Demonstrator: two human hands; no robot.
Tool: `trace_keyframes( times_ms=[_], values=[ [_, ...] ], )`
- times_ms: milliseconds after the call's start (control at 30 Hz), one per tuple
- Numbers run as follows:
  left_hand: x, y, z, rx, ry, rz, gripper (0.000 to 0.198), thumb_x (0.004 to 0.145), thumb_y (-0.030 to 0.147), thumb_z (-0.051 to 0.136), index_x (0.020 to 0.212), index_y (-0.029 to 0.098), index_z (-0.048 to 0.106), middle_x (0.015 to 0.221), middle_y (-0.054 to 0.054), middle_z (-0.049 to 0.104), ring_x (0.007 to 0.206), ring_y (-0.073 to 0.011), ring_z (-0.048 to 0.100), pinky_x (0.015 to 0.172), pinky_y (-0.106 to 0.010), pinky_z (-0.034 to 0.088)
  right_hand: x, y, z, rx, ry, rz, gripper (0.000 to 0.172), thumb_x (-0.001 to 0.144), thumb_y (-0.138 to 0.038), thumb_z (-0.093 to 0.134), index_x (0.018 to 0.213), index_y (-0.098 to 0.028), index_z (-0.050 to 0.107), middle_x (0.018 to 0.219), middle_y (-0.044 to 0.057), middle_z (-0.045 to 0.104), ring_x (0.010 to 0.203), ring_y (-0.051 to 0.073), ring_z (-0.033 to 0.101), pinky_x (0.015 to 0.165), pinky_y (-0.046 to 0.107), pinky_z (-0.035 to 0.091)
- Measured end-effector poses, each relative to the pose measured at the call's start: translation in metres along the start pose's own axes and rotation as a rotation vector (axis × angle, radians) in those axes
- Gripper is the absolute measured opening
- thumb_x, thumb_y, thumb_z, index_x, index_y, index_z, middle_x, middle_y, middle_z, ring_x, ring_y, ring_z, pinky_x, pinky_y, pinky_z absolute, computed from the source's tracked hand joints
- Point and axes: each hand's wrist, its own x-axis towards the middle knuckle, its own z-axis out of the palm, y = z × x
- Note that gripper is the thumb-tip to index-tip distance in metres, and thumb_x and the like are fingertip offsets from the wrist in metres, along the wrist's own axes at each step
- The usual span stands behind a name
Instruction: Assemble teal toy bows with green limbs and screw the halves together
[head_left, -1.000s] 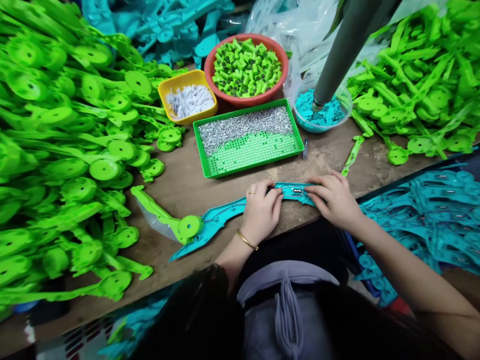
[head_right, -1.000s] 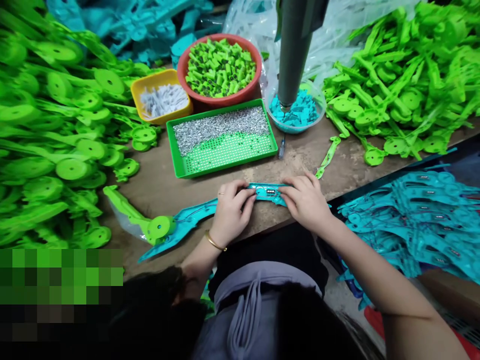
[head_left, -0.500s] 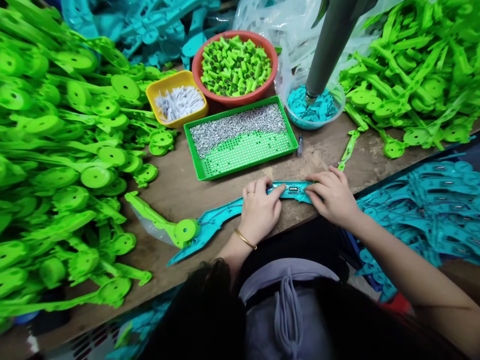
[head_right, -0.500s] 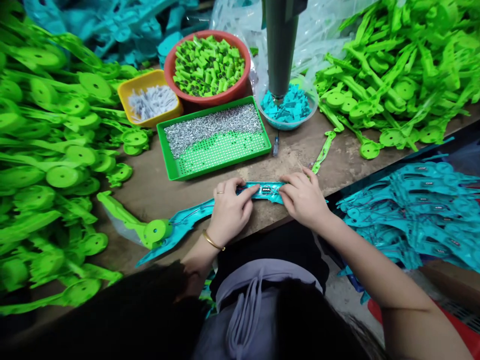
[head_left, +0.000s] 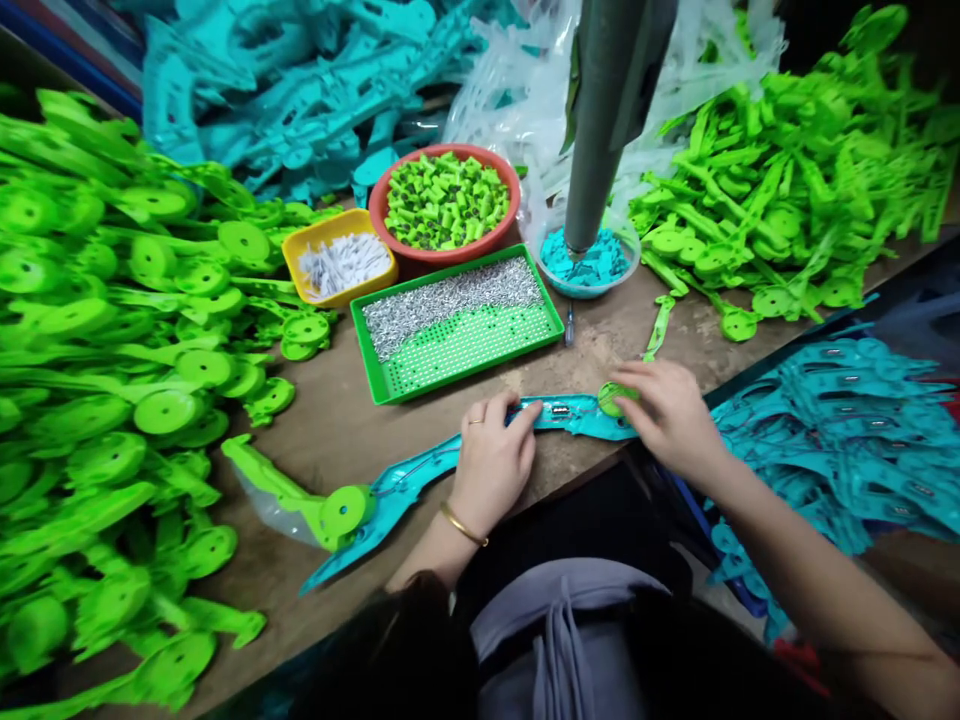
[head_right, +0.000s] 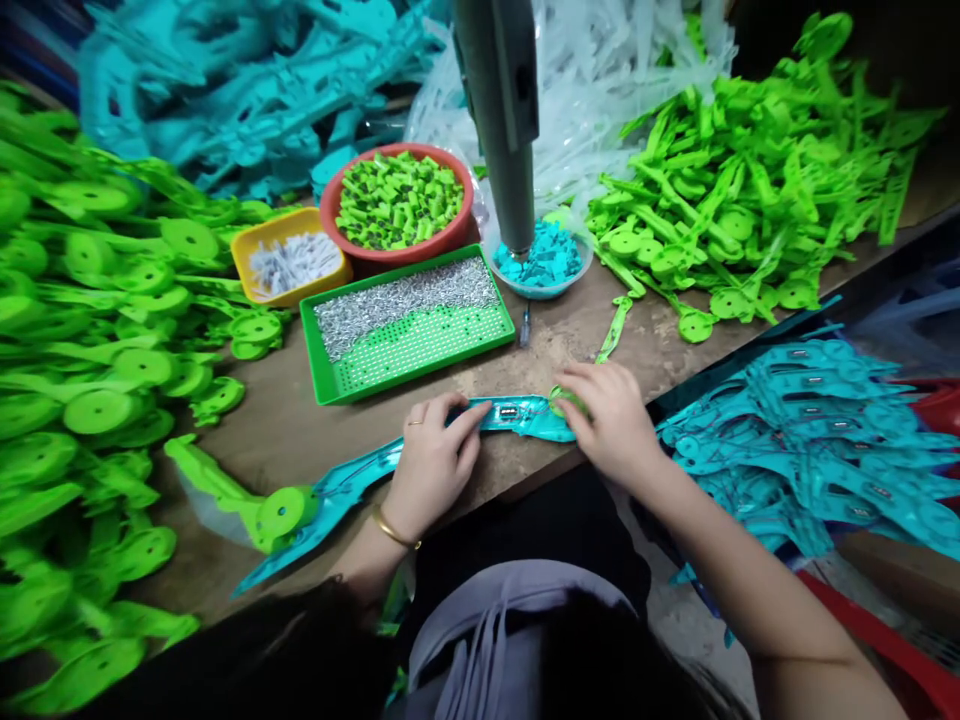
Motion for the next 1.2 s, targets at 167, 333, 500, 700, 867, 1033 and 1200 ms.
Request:
trace_keyframes(
  times_ms=[167, 333, 500, 700, 867, 1033, 1200],
  values=[
    [0.008, 0.017, -0.006, -0.004, 0.064, 0.038, 0.030, 0.086, 0.012, 0.048, 0.111, 0.016, 0.064, 0.110, -0.015, 0.058, 0.102, -0.0291, 0.048, 0.088, -0.045, 0.043, 0.009, 0.046, -0.019, 0.001, 0.064, 0.080, 0.024, 0.090, -0.025, 0.048, 0.107, -0.019, 0.064, 0.105, 0.010, 0.068, 0.100, 0.023, 0.061, 0.086, 0.038, 0.047],
    [0.040, 0.058, 0.012, -0.167, 0.008, 0.152, 0.026, 0.088, 0.017, 0.050, 0.111, 0.015, 0.063, 0.110, -0.013, 0.060, 0.106, -0.0275, 0.050, 0.092, -0.044, 0.043, 0.018, 0.057, -0.009, -0.057, -0.067, 0.029, 0.027, 0.091, -0.031, 0.050, 0.111, -0.020, 0.064, 0.102, 0.009, 0.066, 0.097, 0.022, 0.060, 0.082, 0.036, 0.044],
    [0.070, 0.088, 0.034, -0.202, -0.047, 0.049, 0.026, 0.092, 0.022, 0.048, 0.111, 0.011, 0.061, 0.105, -0.012, 0.062, 0.099, -0.0256, 0.053, 0.089, -0.041, 0.046, 0.016, 0.058, -0.001, -0.047, -0.058, 0.008, 0.023, 0.093, -0.030, 0.046, 0.099, -0.020, 0.066, 0.094, 0.006, 0.066, 0.092, 0.019, 0.060, 0.080, 0.033, 0.040],
    [0.072, 0.089, 0.048, -0.239, -0.023, 0.021, 0.018, 0.093, 0.018, 0.046, 0.099, 0.016, 0.063, 0.097, -0.009, 0.063, 0.091, -0.0225, 0.054, 0.082, -0.037, 0.047, 0.004, 0.062, 0.004, 0.014, -0.039, 0.061, 0.022, 0.093, -0.029, 0.045, 0.096, -0.020, 0.065, 0.094, 0.006, 0.067, 0.091, 0.018, 0.060, 0.080, 0.033, 0.041],
    [0.068, 0.086, 0.054, -0.269, 0.045, 0.045, 0.015, 0.091, 0.016, 0.048, 0.094, 0.017, 0.063, 0.096, -0.008, 0.063, 0.091, -0.0214, 0.054, 0.083, -0.035, 0.046, -0.005, 0.062, 0.005, 0.023, 0.008, 0.102, 0.021, 0.093, -0.029, 0.045, 0.094, -0.020, 0.064, 0.090, 0.006, 0.067, 0.088, 0.020, 0.059, 0.079, 0.034, 0.041],
    [0.069, 0.086, 0.056, -0.277, 0.039, 0.030, 0.014, 0.090, 0.014, 0.048, 0.091, 0.017, 0.062, 0.096, -0.007, 0.064, 0.090, -0.0217, 0.054, 0.083, -0.035, 0.046, -0.004, 0.062, 0.004, -0.029, -0.029, 0.084, 0.021, 0.094, -0.028, 0.044, 0.094, -0.019, 0.062, 0.090, 0.006, 0.067, 0.087, 0.020, 0.059, 0.078, 0.034, 0.040],
    [0.070, 0.085, 0.053, -0.296, 0.027, 0.048, 0.017, 0.089, 0.013, 0.048, 0.095, 0.016, 0.064, 0.097, -0.008, 0.064, 0.092, -0.0218, 0.055, 0.085, -0.035, 0.046, 0.002, 0.061, 0.001, -0.121, -0.074, 0.032, 0.022, 0.094, -0.027, 0.042, 0.095, -0.019, 0.063, 0.091, 0.007, 0.067, 0.089, 0.020, 0.059, 0.079, 0.034, 0.038]
  ],
)
